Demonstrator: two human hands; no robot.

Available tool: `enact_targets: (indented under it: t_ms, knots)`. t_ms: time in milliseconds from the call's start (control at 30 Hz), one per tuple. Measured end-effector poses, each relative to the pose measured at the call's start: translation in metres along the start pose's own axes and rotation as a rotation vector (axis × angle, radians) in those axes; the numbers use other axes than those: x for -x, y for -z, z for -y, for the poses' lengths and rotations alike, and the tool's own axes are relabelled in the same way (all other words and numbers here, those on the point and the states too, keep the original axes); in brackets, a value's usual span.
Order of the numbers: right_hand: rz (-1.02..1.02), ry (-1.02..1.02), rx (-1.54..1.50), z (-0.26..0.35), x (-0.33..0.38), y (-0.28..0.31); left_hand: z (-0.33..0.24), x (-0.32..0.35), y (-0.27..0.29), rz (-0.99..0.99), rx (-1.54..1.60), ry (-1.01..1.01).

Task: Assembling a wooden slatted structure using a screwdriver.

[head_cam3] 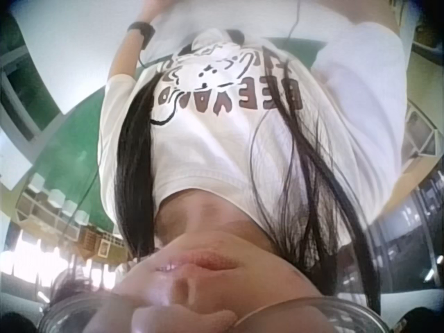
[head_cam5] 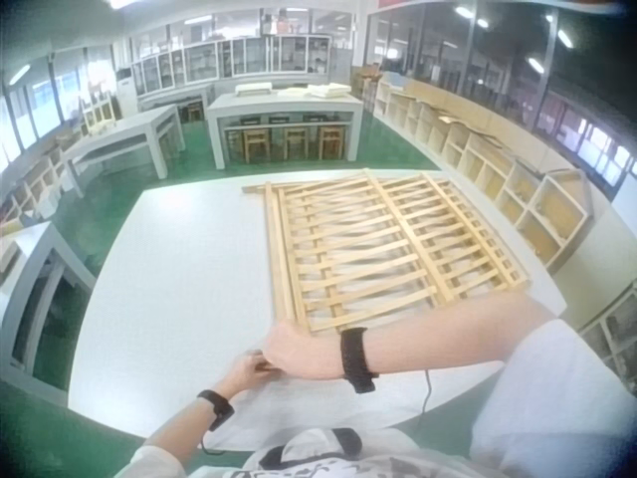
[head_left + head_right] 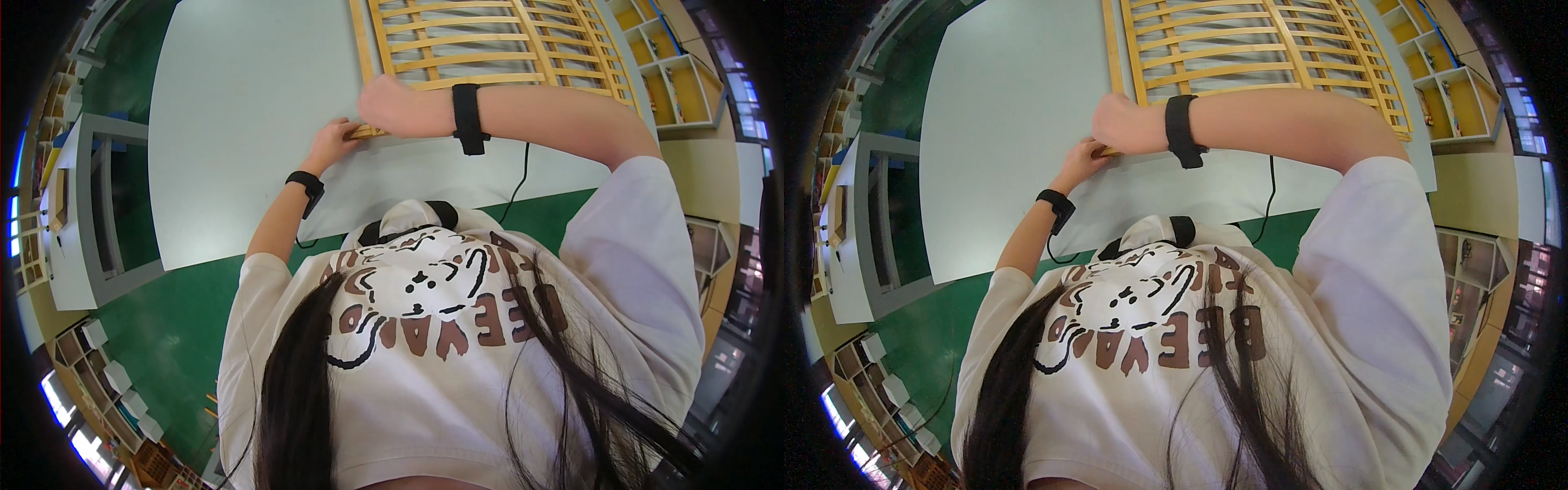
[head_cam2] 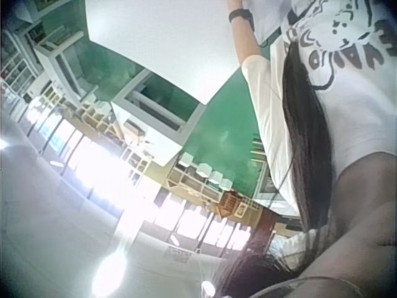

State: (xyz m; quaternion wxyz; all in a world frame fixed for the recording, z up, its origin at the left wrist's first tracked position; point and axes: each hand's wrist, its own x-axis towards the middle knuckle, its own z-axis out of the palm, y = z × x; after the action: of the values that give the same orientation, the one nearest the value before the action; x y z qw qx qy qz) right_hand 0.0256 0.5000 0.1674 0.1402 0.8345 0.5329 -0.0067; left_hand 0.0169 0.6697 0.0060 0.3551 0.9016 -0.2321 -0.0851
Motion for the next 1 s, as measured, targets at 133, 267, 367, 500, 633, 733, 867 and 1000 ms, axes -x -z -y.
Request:
enact_targets:
  t_ms: [133, 267, 367, 500, 633, 733, 867, 1000]
  knots:
    - [-0.07, 0.023, 0.141, -0.007, 0.001, -0.006, 0.002, 0.0, -0.001, 0.005, 0.016, -0.004]
    - [-0.081, 0.096, -0.099, -0.022, 0.007, -0.004, 0.005, 0.001, -0.001, 0.013, 0.011, 0.011]
    - [-0.088, 0.085, 0.047, -0.02, 0.011, 0.003, 0.006, 0.002, -0.001, 0.006, 0.001, 0.003]
    - [-0.092, 0.105, 0.01, -0.019, 0.012, -0.001, 0.003, 0.003, 0.0, 0.016, -0.017, 0.02]
    - [0.072, 0.092, -0.064, -0.015, 0.011, 0.008, -0.001, 0.004, 0.003, 0.014, -0.014, 0.024]
    - [0.108, 0.047, -0.054, -0.015, 0.008, 0.0, 0.0, 0.003, 0.003, 0.016, -0.017, 0.02]
    - [0.061, 0.103, 0.147, -0.016, 0.011, 0.0, 0.001, 0.001, 0.003, 0.024, -0.023, 0.016]
    - [0.021, 0.08, 0.251, -0.011, 0.012, -0.007, 0.002, 0.001, 0.002, 0.017, -0.106, 0.015]
